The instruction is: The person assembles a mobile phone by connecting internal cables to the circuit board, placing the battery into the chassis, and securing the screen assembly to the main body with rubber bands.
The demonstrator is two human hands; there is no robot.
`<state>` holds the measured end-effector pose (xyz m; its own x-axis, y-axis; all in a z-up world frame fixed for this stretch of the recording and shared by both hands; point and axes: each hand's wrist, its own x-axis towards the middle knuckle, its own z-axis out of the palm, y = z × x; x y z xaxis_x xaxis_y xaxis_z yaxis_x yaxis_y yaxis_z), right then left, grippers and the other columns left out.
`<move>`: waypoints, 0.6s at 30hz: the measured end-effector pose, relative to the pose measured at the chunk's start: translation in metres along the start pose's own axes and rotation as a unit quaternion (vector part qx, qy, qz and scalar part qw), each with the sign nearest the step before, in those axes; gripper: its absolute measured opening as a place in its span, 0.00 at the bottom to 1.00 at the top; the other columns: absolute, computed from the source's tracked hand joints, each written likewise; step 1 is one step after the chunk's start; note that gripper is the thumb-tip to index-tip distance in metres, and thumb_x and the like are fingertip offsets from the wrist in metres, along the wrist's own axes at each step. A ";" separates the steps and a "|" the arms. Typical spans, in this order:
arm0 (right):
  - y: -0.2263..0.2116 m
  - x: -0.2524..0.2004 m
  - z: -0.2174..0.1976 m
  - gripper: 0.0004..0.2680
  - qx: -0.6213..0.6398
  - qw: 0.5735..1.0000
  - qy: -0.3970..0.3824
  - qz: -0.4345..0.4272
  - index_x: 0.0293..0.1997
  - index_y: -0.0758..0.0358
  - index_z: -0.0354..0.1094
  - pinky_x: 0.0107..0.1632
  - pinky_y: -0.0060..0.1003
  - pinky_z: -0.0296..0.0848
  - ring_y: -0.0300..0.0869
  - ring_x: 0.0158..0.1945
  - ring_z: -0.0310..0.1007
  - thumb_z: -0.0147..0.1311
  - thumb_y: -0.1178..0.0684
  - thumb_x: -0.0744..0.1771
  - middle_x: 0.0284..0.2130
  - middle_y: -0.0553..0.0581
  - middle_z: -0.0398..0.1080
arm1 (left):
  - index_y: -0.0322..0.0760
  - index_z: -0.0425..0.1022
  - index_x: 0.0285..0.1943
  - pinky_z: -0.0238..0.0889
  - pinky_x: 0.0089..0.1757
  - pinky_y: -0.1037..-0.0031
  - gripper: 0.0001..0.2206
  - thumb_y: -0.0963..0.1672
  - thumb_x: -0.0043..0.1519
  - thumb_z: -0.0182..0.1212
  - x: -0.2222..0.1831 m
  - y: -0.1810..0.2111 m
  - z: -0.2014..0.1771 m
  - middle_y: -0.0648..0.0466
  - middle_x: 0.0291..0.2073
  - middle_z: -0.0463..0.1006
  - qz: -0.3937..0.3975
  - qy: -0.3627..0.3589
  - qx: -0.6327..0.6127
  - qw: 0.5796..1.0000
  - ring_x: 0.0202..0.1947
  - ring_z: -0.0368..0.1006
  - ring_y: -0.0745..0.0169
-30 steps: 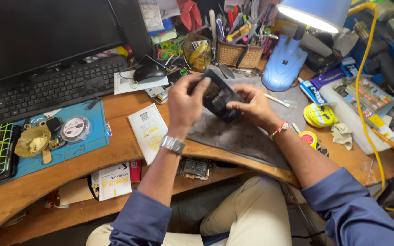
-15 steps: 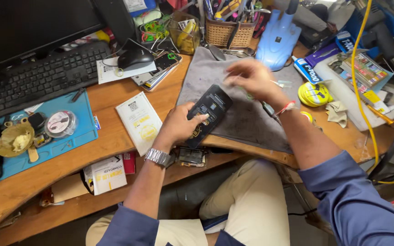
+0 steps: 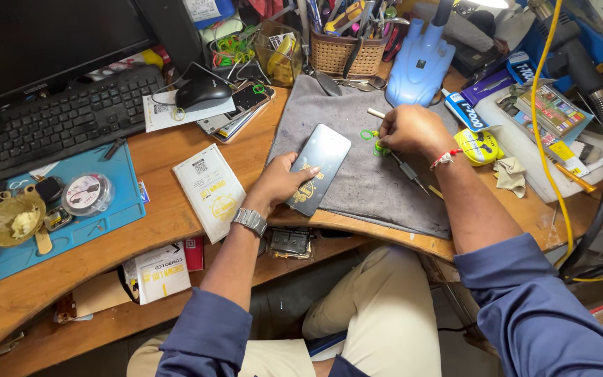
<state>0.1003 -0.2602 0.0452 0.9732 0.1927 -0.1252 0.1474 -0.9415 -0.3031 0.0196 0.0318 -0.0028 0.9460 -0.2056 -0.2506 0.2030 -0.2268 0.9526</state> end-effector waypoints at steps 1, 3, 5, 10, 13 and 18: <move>0.001 0.000 0.000 0.08 0.001 1.000 -0.006 -0.013 0.34 0.54 0.80 0.44 0.43 0.75 0.48 0.37 0.79 0.66 0.48 0.58 0.31 0.55 0.80 | 0.26 0.76 0.53 0.73 0.35 0.74 0.17 0.45 0.61 0.67 0.001 -0.003 -0.001 0.50 0.38 0.84 0.011 -0.007 -0.011 1.000 0.33 0.78 0.69; 0.004 0.002 0.003 0.07 -0.005 0.999 -0.013 -0.035 0.34 0.55 0.80 0.43 0.43 0.75 0.49 0.36 0.79 0.65 0.49 0.58 0.31 0.56 0.79 | 0.26 0.76 0.53 0.73 0.35 0.74 0.17 0.45 0.61 0.67 0.002 -0.005 -0.002 0.50 0.37 0.84 0.019 0.000 0.006 1.000 0.33 0.78 0.70; 0.007 0.006 0.006 0.07 -0.019 0.998 -0.014 -0.054 0.36 0.55 0.80 0.42 0.44 0.75 0.50 0.35 0.79 0.64 0.49 0.60 0.31 0.58 0.79 | 0.27 0.76 0.53 0.73 0.35 0.74 0.16 0.45 0.61 0.67 0.003 -0.007 -0.001 0.50 0.37 0.84 0.020 0.008 0.006 1.000 0.33 0.78 0.69; 0.027 0.015 0.005 0.05 0.150 0.981 -0.001 -0.124 0.36 0.65 0.78 0.40 0.37 0.74 0.41 0.32 0.76 0.61 0.56 0.62 0.29 0.59 0.79 | 0.27 0.77 0.53 0.73 0.36 0.74 0.16 0.44 0.60 0.67 0.006 -0.010 0.004 0.49 0.38 0.85 0.031 0.029 0.005 0.999 0.33 0.79 0.68; 0.030 0.015 -0.003 0.04 0.263 0.953 0.012 -0.148 0.38 0.66 0.76 0.41 0.31 0.75 0.34 0.34 0.76 0.59 0.59 0.63 0.30 0.55 0.79 | 0.27 0.77 0.54 0.73 0.36 0.72 0.18 0.45 0.59 0.68 0.005 -0.010 0.004 0.49 0.38 0.85 0.021 0.032 -0.001 0.999 0.33 0.79 0.67; -0.014 -0.008 -0.025 0.06 0.235 0.950 0.109 -0.176 0.42 0.64 0.79 0.41 0.29 0.75 0.31 0.35 0.76 0.59 0.60 0.65 0.32 0.53 0.79 | 0.28 0.74 0.59 0.72 0.41 0.72 0.24 0.46 0.57 0.71 0.009 -0.012 0.001 0.46 0.44 0.83 0.058 0.067 0.083 0.993 0.39 0.79 0.63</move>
<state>0.0945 -0.2558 0.0739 0.8993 0.3620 0.2453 0.4251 -0.5923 -0.6844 0.0252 0.0320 -0.0161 0.9880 -0.1127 -0.1058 0.0577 -0.3657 0.9289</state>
